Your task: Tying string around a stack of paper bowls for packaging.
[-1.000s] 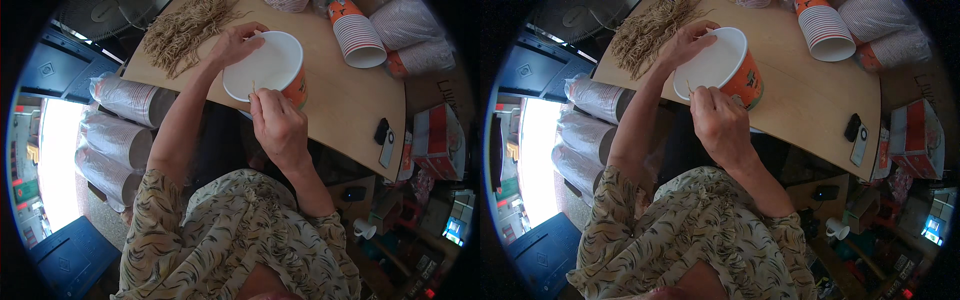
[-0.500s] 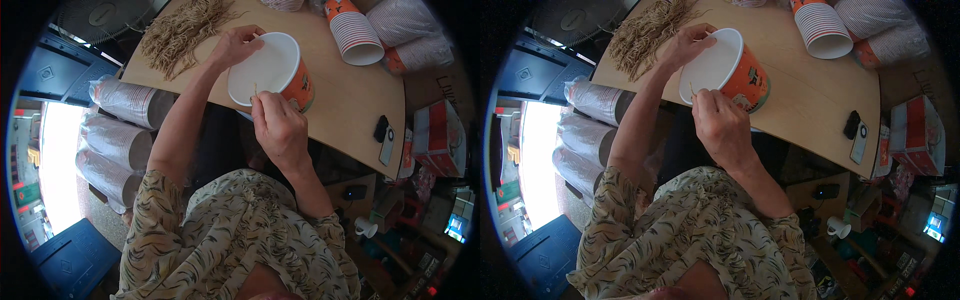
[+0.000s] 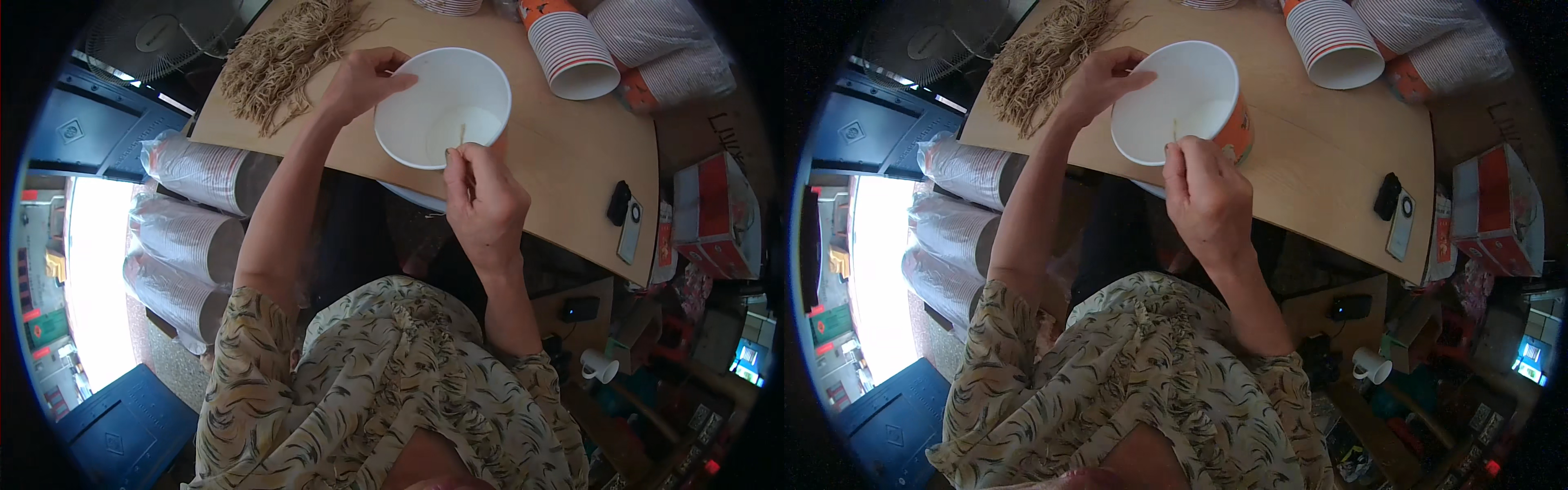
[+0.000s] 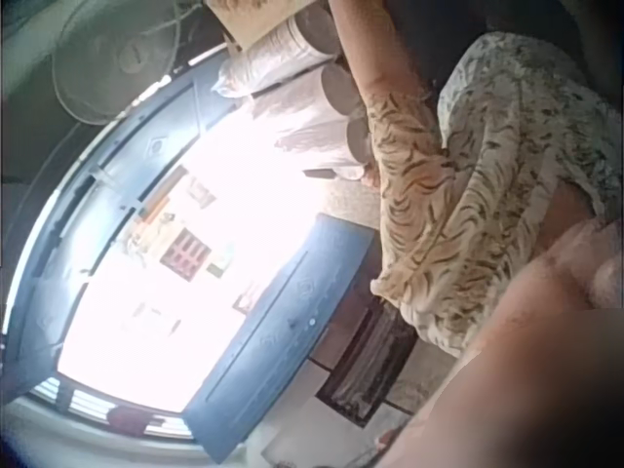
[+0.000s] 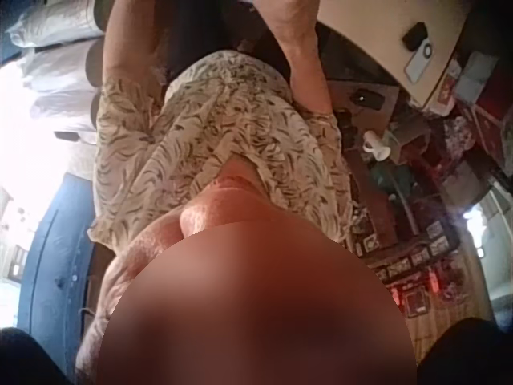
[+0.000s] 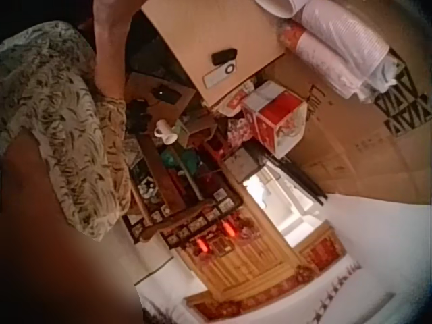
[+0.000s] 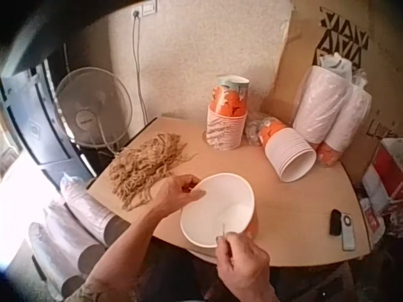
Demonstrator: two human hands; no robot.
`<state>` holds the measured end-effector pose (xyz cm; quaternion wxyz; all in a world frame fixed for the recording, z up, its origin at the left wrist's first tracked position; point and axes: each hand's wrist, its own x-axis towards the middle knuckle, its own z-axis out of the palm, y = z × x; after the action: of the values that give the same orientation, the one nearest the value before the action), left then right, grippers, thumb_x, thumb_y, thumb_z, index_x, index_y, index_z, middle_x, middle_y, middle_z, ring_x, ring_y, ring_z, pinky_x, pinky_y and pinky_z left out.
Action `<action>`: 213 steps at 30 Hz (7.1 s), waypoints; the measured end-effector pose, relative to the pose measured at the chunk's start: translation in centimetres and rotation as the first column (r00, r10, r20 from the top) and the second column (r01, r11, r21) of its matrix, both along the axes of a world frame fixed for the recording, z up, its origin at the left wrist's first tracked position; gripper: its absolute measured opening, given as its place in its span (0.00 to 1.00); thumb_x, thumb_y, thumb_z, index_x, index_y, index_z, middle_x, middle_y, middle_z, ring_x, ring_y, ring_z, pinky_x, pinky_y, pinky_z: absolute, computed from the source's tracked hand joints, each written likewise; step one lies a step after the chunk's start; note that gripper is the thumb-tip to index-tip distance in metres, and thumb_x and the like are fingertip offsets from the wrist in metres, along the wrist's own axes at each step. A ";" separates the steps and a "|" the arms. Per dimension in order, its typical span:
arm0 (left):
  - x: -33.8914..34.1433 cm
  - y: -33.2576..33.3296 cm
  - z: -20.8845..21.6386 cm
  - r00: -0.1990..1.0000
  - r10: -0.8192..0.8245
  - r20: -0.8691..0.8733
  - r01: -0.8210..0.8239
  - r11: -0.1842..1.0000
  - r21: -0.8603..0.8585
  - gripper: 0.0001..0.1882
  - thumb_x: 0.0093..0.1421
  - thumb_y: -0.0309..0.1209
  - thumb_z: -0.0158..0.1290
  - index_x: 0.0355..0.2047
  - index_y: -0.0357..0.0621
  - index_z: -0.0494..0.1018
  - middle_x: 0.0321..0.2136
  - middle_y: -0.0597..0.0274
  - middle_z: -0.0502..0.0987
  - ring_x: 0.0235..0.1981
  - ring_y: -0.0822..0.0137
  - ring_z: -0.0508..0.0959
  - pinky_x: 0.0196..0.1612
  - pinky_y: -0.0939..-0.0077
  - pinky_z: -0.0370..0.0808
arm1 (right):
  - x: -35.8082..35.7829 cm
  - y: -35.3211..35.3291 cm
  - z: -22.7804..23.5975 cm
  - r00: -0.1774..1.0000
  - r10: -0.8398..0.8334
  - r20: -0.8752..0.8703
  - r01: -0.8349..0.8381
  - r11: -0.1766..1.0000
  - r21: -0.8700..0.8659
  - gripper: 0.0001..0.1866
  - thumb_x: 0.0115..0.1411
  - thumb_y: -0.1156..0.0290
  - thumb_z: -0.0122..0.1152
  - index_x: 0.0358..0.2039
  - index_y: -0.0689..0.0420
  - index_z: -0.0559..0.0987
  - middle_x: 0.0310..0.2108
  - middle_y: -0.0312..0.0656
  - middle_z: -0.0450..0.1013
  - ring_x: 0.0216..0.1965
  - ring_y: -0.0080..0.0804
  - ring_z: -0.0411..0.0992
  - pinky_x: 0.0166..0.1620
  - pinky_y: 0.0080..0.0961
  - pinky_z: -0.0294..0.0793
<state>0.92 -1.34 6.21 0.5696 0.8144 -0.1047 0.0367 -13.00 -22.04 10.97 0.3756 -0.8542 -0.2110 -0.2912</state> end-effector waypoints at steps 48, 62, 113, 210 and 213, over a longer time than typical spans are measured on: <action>-3.7 -12.3 7.8 0.632 -0.734 -0.249 0.701 0.678 -0.220 0.17 0.72 0.43 0.47 0.41 0.41 0.74 0.32 0.71 0.73 0.33 0.77 0.73 0.39 0.82 0.72 | 1.7 -12.3 1.4 0.859 0.262 -0.440 0.085 0.774 0.628 0.10 0.65 0.71 0.63 0.43 0.64 0.84 0.32 0.37 0.79 0.32 0.18 0.73 0.37 0.15 0.72; -4.3 -12.1 8.0 0.705 -0.657 -0.268 0.636 0.752 -0.172 0.14 0.69 0.40 0.52 0.35 0.40 0.75 0.28 0.68 0.76 0.32 0.78 0.75 0.39 0.82 0.73 | 1.4 -13.5 3.2 0.747 0.356 -0.562 0.078 0.792 0.605 0.12 0.69 0.67 0.56 0.41 0.64 0.81 0.26 0.39 0.78 0.20 0.13 0.61 0.24 0.13 0.61; -7.4 -11.2 4.8 0.870 -0.343 0.355 0.407 0.905 -0.122 0.11 0.60 0.21 0.62 0.43 0.37 0.80 0.37 0.64 0.82 0.36 0.76 0.80 0.43 0.79 0.79 | 2.7 -9.8 1.0 0.596 0.649 -0.472 0.251 0.408 0.878 0.06 0.63 0.72 0.63 0.37 0.61 0.80 0.21 0.34 0.70 0.17 0.13 0.59 0.18 0.12 0.51; -6.8 -9.9 5.6 0.902 -0.413 -0.128 0.345 0.865 -0.364 0.10 0.63 0.26 0.59 0.41 0.31 0.79 0.33 0.58 0.83 0.37 0.72 0.83 0.43 0.79 0.81 | 3.0 -8.8 0.4 0.689 0.512 -0.513 0.240 0.506 0.828 0.11 0.64 0.68 0.63 0.42 0.62 0.80 0.23 0.31 0.70 0.19 0.12 0.59 0.20 0.12 0.54; -6.8 -10.0 5.8 0.884 -0.444 -0.148 0.372 0.858 -0.354 0.10 0.64 0.27 0.58 0.43 0.32 0.78 0.36 0.59 0.82 0.39 0.71 0.82 0.46 0.78 0.80 | 3.0 -8.7 0.5 0.665 0.518 -0.538 0.230 0.543 0.808 0.11 0.64 0.68 0.64 0.43 0.62 0.80 0.22 0.29 0.68 0.18 0.11 0.58 0.19 0.11 0.52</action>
<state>-5.88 -11.33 12.00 0.6951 0.6703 -0.2036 -0.1613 -9.96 -30.70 11.45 0.8056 -0.5890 0.0427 0.0484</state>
